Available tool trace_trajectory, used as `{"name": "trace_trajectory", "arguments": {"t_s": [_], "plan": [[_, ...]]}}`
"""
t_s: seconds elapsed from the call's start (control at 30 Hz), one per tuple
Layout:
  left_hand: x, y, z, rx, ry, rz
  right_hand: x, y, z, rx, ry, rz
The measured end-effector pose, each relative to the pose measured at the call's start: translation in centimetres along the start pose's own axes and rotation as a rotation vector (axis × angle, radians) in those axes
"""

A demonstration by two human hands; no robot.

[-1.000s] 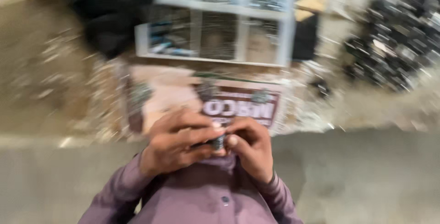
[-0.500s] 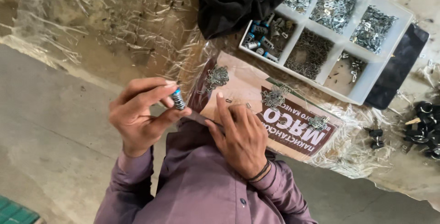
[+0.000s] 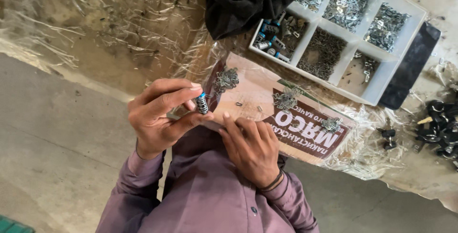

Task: The person picks small metal components from a compartment tray and from a bowl, fits the parts together by hand into small assemblies, and places the finished assemblies on a board in front of them, repeating the cycle throughout the clip.

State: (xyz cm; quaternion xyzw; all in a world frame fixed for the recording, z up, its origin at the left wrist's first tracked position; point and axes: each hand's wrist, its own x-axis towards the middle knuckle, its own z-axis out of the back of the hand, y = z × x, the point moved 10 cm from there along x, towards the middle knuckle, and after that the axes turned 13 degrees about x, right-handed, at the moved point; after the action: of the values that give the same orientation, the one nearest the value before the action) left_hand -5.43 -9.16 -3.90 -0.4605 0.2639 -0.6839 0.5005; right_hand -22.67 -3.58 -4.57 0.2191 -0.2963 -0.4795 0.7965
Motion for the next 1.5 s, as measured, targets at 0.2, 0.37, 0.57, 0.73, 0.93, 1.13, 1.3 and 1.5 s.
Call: {"name": "trace_trajectory", "arguments": {"t_s": [0.2, 0.37, 0.57, 0.73, 0.93, 1.13, 1.3, 1.5], "plan": [[-0.4, -0.2, 2.4, 0.077, -0.064, -0.018, 2.5, 1.2, -1.3, -0.045, 0.012, -0.006], [-1.0, 0.0, 2.6, 0.044, -0.07, 0.012, 2.9, 0.8, -1.9, -0.07, 0.065, -0.084], [-0.9, 0.7, 0.8, -0.012, -0.005, 0.054, -0.5, -0.4, 0.4, -0.041, 0.067, 0.036], [-0.5, -0.2, -2.1, -0.046, 0.113, -0.003, -3.0, -0.9, 1.7, 0.102, -0.001, 0.213], [0.3, -2.5, -4.8, -0.092, 0.166, -0.099, -4.3, -3.2, 3.5, 0.385, -0.299, -0.023], [0.4, -4.2, -6.7, -0.121, 0.253, -0.161, -6.2, -7.5, 3.6, 1.094, -0.516, -0.344], [0.1, -5.7, -8.5, -0.117, 0.264, -0.227, -5.6, -5.8, 8.0, 0.4, -0.592, -0.189], [0.2, -6.2, -10.0, -0.163, 0.31, -0.237, -4.2, -3.9, 9.9, 0.497, -0.48, -0.138]]}}
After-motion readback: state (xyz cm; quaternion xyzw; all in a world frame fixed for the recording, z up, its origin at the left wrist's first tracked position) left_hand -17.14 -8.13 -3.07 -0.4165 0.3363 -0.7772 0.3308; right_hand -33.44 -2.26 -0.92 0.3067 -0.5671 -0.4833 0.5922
